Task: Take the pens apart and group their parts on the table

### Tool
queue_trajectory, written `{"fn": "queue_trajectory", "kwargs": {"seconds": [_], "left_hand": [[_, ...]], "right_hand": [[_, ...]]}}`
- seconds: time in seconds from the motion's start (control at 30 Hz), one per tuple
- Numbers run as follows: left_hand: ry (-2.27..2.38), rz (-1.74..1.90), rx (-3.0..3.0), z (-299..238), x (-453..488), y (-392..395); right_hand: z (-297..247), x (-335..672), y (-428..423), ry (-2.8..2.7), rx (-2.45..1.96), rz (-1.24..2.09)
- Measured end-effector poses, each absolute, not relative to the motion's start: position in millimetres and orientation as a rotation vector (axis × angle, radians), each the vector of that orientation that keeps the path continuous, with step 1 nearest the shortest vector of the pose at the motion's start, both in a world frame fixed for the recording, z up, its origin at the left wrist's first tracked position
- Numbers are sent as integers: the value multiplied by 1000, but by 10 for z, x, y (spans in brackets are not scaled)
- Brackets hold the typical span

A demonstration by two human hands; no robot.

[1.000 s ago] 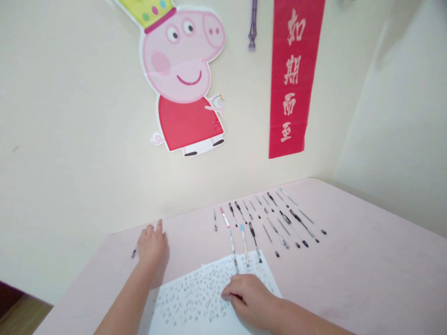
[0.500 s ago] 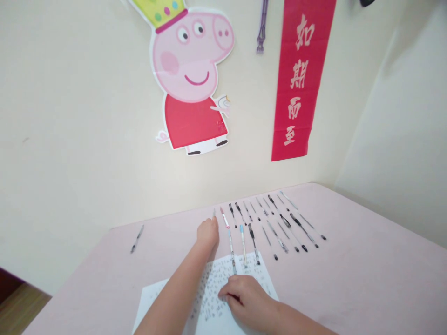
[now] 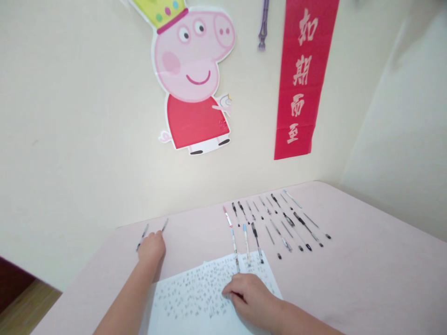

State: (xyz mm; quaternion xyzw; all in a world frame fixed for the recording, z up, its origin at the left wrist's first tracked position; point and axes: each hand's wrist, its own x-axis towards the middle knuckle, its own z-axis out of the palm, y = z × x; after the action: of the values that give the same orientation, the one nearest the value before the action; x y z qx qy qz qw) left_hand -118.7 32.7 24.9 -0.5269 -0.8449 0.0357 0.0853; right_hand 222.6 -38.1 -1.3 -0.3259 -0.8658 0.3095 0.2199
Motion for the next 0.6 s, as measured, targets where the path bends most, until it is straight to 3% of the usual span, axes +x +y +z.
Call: {"fn": "queue_trajectory", "kwargs": {"seconds": [0.33,0.6], "left_hand": [[-2724,84,-1359,241,-1456,250],[-2371,-54,-1542,412,-793,408]], "right_hand": [[5,2226,-382,-2424,-935,874],[19,2219,-388,-2411,-929,879]]}}
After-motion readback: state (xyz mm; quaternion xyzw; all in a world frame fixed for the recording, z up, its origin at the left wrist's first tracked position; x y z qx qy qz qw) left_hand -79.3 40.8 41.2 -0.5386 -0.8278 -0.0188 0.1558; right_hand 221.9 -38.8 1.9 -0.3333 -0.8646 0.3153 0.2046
